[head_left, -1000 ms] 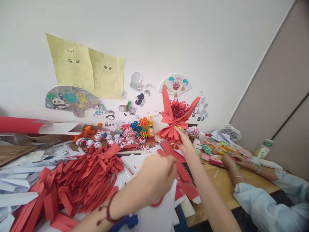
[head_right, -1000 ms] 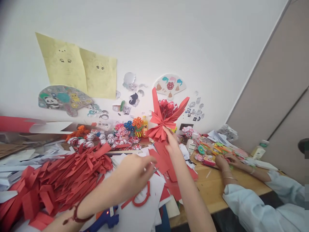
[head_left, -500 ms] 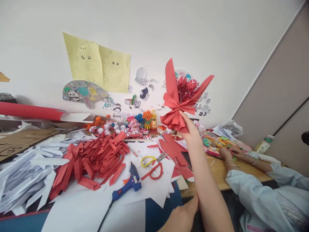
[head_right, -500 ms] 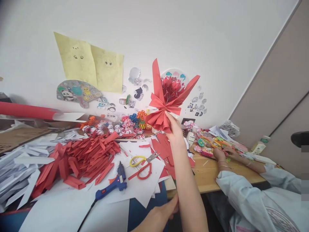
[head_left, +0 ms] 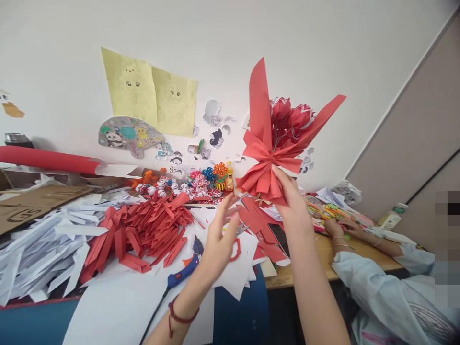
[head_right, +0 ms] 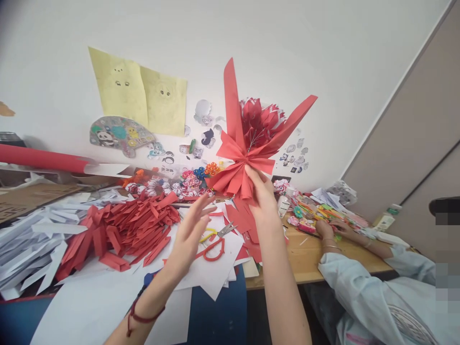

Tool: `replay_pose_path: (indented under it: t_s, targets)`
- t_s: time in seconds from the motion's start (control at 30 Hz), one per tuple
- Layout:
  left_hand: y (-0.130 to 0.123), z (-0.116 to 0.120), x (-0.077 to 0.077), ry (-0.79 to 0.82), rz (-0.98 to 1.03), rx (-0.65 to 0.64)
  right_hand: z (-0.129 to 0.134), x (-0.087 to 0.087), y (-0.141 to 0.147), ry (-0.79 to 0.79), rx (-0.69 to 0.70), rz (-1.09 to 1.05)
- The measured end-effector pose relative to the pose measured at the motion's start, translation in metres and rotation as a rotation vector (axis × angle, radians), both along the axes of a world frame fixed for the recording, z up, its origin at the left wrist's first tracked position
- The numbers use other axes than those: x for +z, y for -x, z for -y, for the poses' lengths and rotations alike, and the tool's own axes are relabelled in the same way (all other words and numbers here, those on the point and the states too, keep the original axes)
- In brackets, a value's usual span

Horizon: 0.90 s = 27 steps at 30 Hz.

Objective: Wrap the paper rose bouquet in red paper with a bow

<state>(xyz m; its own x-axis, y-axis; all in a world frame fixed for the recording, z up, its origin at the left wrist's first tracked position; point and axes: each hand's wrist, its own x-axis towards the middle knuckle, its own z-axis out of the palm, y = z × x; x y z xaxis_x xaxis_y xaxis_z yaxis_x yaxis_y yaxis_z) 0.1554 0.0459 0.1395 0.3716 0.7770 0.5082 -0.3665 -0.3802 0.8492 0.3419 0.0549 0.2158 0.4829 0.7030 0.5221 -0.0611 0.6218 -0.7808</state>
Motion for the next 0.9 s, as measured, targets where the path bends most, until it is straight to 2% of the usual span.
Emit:
replay_pose_path:
  t_s: [0.07,0.13,0.23,0.3,0.5,0.6,0.73,0.9]
  targets:
    - [0.0,-0.022,0.013,0.032,0.076,0.023,-0.005,-0.013,0.002,0.008,-0.011,-0.009]
    - [-0.003,-0.043,0.023,-0.001,0.049,-0.014,-0.013,-0.029,0.002,0.015,0.0,0.01]
    - [-0.014,-0.075,0.026,-0.124,-0.091,-0.118,-0.031,-0.059,-0.001,0.025,-0.002,0.055]
    - [-0.025,-0.095,0.015,-0.177,-0.186,-0.153,-0.045,-0.079,-0.005,0.04,-0.008,0.099]
    - [-0.051,-0.15,-0.043,-0.195,-0.311,-0.039,-0.096,-0.141,-0.022,0.116,-0.018,0.165]
    - [-0.055,-0.175,-0.066,-0.208,-0.401,-0.005,-0.118,-0.171,-0.028,0.17,0.016,0.186]
    - [-0.049,-0.196,-0.08,-0.224,-0.547,0.035,-0.138,-0.197,-0.028,0.212,0.053,0.21]
    - [-0.035,-0.202,-0.081,-0.263,-0.716,0.085,-0.153,-0.207,-0.025,0.244,0.132,0.272]
